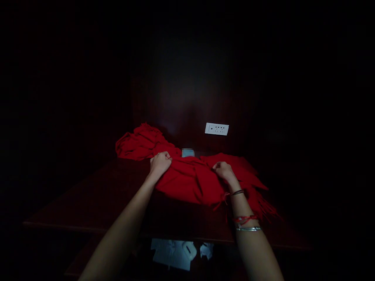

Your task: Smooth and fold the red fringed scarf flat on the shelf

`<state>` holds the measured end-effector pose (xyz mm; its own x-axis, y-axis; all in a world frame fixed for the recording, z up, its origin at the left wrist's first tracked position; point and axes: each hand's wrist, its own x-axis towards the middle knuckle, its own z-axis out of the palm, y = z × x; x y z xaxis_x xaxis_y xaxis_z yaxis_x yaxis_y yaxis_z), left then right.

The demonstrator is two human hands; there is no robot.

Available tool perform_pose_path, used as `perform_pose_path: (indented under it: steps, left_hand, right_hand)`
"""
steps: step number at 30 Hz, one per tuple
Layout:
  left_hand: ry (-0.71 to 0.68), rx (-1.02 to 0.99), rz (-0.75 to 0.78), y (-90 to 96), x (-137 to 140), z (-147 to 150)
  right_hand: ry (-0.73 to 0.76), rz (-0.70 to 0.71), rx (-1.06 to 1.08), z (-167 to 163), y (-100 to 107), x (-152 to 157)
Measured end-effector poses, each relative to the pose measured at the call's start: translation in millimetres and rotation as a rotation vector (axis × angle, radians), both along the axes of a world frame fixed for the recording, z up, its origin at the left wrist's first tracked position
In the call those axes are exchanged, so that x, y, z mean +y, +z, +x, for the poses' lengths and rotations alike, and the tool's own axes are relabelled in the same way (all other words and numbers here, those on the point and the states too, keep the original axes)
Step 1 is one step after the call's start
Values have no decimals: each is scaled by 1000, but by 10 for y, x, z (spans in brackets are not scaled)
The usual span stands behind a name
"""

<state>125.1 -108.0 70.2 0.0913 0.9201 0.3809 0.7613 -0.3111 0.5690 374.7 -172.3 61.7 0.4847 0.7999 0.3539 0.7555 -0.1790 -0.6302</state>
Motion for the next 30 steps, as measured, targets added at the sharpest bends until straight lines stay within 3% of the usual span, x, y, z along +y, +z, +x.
perform_pose_path:
  steps: [2, 5, 10, 15, 20, 26, 28, 30]
  left_hand:
    - [11, 244, -26, -35, -78, 32]
    - [-56, 366, 110, -106, -174, 152]
    - [-123, 315, 339, -220, -222, 342]
    - [-174, 318, 414, -208, -198, 336]
    - [-93, 190, 476, -118, -197, 271]
    - [-294, 199, 486, -148, -256, 345]
    - [-186, 160, 471, -109, -223, 282]
    - [25, 90, 400, -38, -162, 170]
  right_hand:
    - [67, 30, -85, -132, -15, 0]
    - [175, 125, -268, -384, -33, 29]
    - [195, 23, -428, -672, -132, 133]
    - [159, -112, -460, -599, -145, 217]
    - [140, 18, -411, -513, -117, 219]
    - [299, 55, -418, -620, -130, 233]
    - [212, 104, -279, -531, -70, 237]
    - [53, 141, -84, -374, 4, 225]
